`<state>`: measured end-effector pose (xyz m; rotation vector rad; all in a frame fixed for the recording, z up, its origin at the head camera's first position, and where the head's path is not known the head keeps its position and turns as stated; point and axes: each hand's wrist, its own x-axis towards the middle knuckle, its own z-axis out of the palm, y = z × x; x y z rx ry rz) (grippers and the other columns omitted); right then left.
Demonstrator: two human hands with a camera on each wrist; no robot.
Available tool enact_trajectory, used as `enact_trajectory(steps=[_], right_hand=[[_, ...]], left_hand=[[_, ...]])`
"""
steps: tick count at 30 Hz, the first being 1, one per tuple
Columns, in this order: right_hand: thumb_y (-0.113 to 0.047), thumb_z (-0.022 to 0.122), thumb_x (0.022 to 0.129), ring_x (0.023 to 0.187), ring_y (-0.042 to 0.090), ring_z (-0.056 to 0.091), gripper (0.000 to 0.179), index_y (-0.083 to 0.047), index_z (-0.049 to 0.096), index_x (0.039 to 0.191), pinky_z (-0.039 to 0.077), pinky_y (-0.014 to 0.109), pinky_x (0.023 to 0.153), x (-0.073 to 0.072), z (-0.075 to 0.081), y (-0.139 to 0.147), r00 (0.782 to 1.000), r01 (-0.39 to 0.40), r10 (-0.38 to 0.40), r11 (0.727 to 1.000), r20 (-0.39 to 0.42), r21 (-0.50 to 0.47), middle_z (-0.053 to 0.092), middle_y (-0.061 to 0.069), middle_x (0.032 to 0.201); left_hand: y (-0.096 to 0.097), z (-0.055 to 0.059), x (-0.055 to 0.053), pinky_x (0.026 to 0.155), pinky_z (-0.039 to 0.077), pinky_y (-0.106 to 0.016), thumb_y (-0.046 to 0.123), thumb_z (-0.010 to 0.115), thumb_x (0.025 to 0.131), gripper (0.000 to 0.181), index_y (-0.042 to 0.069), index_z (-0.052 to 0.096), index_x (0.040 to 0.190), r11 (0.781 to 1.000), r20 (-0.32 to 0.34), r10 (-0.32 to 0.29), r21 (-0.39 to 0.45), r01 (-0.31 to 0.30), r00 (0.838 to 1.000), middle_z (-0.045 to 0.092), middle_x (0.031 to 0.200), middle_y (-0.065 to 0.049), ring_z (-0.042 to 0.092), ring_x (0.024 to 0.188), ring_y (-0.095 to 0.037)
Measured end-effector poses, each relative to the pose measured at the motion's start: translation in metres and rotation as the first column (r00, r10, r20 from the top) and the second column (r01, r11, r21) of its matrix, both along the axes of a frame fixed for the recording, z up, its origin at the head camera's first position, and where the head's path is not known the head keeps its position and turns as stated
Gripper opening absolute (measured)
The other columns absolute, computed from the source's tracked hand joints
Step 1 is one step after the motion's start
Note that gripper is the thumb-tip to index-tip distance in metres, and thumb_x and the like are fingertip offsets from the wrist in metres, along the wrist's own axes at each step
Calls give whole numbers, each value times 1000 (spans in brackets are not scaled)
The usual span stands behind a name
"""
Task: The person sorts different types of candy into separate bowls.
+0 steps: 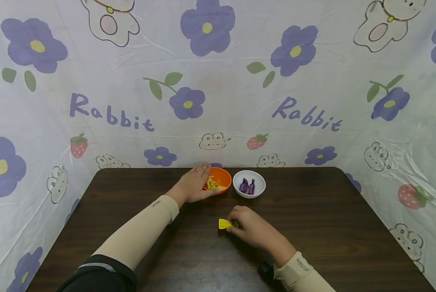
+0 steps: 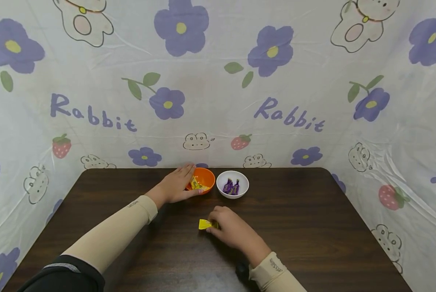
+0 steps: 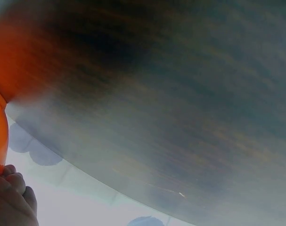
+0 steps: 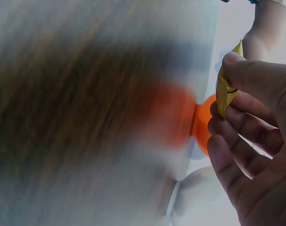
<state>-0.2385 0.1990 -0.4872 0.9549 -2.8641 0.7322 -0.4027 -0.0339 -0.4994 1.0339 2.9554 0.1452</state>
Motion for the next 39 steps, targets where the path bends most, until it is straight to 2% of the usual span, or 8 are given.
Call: enact_trajectory(steps=[6,16,23,31,39], right_hand=[[-14,81,94,89,14,58,11,-8,74,100,55,36,85,-6,-1,3,999,31,-31,999,-41,21,66,1,95],[-16,81,95,89,14,58,11,-8,75,99,56,37,85,-13,3,2,998,53,-51,998,-49,26,66,0,94],[-13,81,95,85,13,56,11,-6,75,99,54,33,80,-18,7,4,994,62,-62,998,-89,3,65,1,91],[-13,81,94,86,16,57,12,-5,75,99,55,38,84,-29,19,6,986,90,-98,994,-137,-65,66,3,91],[-17,80,96,88,14,57,14,-8,75,105,55,33,82,-40,28,2,980,189,-197,969,-31,-156,67,2,98]], left_hand=[[0,-1,-1,133,22,-50,79,36,100,104,2,22,168,1000,-13,-9,-6,8,1000,23,177,-16,23,165,-31],[0,-8,-4,134,21,-49,82,34,99,107,3,20,169,1000,-14,2,-5,-2,1000,22,177,-15,22,165,-31],[-1,-9,-5,133,23,-49,82,34,99,107,2,22,168,1000,-33,-11,2,12,999,24,176,-16,24,164,-31],[1,-7,-5,133,23,-50,81,35,99,106,2,23,168,1000,-21,-2,4,2,1000,24,176,-15,24,164,-32],[0,-6,-4,132,25,-52,82,34,98,107,1,25,168,1000,-31,-12,0,12,999,25,176,-16,26,164,-33]])
